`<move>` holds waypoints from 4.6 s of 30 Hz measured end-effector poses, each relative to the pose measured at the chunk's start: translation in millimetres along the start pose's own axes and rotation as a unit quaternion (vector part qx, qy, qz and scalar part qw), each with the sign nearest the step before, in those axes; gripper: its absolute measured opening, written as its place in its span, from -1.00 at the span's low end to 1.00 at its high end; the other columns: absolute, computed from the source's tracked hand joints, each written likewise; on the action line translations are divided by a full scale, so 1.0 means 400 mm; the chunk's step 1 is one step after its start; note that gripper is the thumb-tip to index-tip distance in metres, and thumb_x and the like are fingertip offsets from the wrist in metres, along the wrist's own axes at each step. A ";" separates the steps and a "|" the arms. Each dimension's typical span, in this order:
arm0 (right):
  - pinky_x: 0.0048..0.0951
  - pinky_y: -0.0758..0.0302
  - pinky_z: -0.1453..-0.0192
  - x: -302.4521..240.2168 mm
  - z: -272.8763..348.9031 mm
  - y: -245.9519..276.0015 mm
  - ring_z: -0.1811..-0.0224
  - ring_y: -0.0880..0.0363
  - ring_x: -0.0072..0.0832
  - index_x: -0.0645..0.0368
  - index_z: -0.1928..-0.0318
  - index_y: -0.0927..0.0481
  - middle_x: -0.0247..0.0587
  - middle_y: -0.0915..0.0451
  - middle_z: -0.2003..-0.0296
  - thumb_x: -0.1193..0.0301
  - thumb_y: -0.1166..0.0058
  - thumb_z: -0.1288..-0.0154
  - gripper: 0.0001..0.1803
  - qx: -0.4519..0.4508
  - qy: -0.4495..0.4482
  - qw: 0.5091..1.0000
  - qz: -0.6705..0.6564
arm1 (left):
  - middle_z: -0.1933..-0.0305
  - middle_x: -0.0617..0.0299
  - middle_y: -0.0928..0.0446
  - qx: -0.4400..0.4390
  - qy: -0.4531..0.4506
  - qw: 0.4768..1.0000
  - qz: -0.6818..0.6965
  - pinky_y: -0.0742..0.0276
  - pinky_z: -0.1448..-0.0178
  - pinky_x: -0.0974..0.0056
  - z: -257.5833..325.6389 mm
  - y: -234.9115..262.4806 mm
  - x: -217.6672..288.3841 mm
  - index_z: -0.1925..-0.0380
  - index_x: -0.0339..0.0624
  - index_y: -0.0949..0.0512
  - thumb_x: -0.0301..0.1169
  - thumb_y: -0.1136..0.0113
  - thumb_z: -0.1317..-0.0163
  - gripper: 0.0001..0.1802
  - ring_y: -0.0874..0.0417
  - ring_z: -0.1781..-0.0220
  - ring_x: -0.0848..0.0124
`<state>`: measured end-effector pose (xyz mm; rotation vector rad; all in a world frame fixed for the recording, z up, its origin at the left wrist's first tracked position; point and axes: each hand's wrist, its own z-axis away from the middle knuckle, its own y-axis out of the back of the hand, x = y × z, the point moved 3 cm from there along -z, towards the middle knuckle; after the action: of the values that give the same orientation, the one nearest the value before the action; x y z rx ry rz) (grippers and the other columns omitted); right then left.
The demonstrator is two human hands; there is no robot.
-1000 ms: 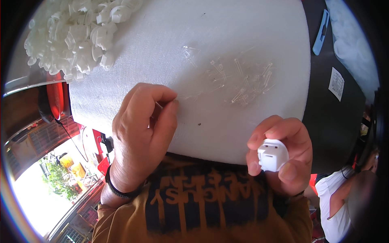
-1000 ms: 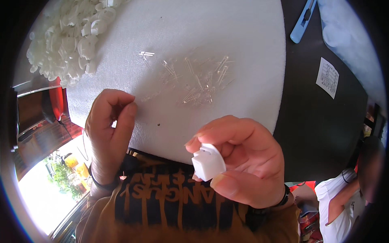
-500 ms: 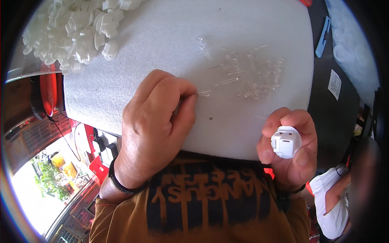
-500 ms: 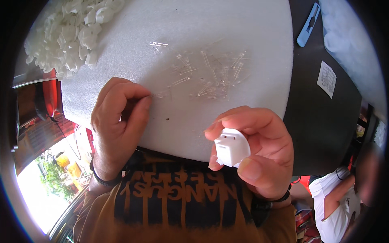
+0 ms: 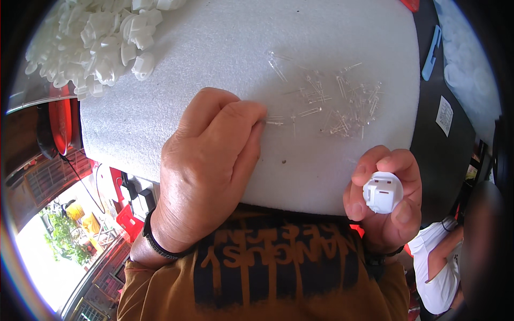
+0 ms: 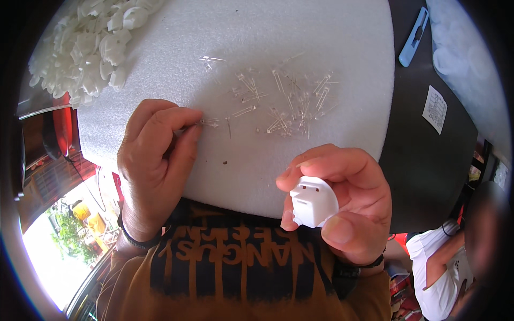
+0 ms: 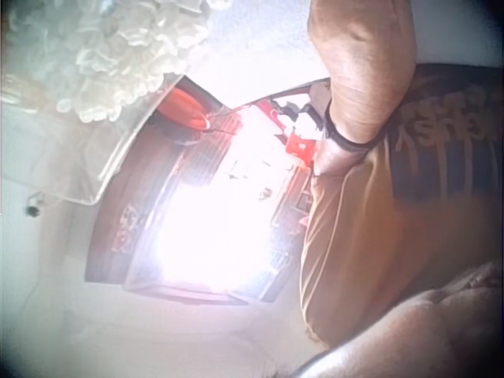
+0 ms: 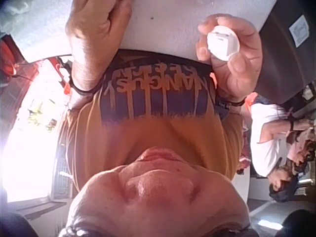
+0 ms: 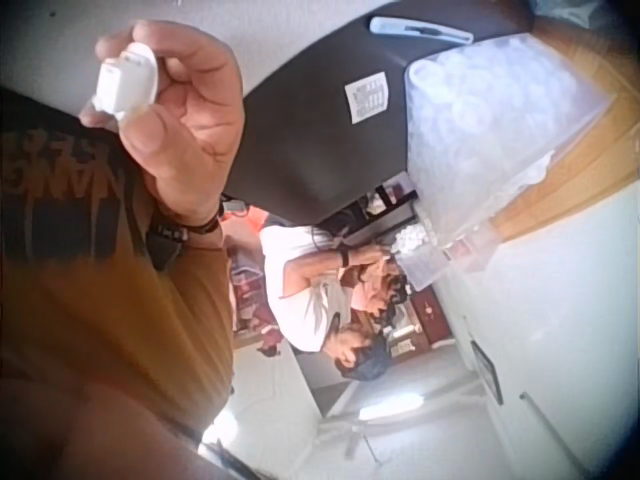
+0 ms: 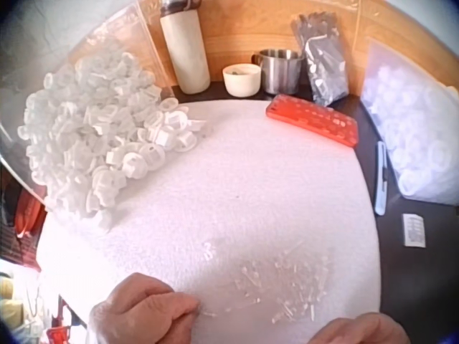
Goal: Assembling small plastic components by inserting metal pins into housings.
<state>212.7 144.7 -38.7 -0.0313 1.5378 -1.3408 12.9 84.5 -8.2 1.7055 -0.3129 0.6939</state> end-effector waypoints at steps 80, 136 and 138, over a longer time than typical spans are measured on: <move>-0.37 -0.47 -0.03 0.086 -0.037 -0.177 -0.08 -0.42 -0.31 0.42 -0.08 -0.34 0.14 -0.29 -0.12 0.48 -0.06 -0.19 -0.54 -0.129 -0.056 0.978 0.154 | 0.41 0.28 -0.50 0.023 0.023 0.921 0.389 -0.40 0.43 0.54 0.101 0.071 -0.060 0.32 -0.28 -0.50 -0.68 -0.21 0.00 -0.79 -0.50 0.50 0.64; -0.48 -0.51 0.20 0.104 -0.052 -0.175 0.28 -0.53 -0.42 0.35 -0.23 -0.22 0.11 -0.43 -0.01 0.43 -0.01 -0.22 -0.42 -0.045 -0.096 0.990 0.096 | 0.35 0.16 -0.39 -0.052 0.009 0.918 0.394 -0.27 0.44 0.52 0.106 0.093 -0.066 0.35 -0.34 -0.47 -0.44 -0.07 -0.20 -0.85 -0.36 0.54 0.63; -0.49 -0.50 0.21 0.103 -0.049 -0.179 0.28 -0.52 -0.44 0.35 -0.23 -0.21 0.08 -0.43 -0.01 0.42 -0.03 -0.21 -0.41 -0.042 -0.089 0.989 0.115 | 0.34 0.16 -0.39 -0.052 0.022 0.913 0.405 -0.28 0.43 0.52 0.108 0.092 -0.064 0.35 -0.34 -0.47 -0.45 -0.07 -0.20 -0.86 -0.36 0.54 0.63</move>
<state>140.1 107.1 -16.7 -0.0257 1.3992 -1.0629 -15.7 29.9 0.7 1.4198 -1.0385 1.2848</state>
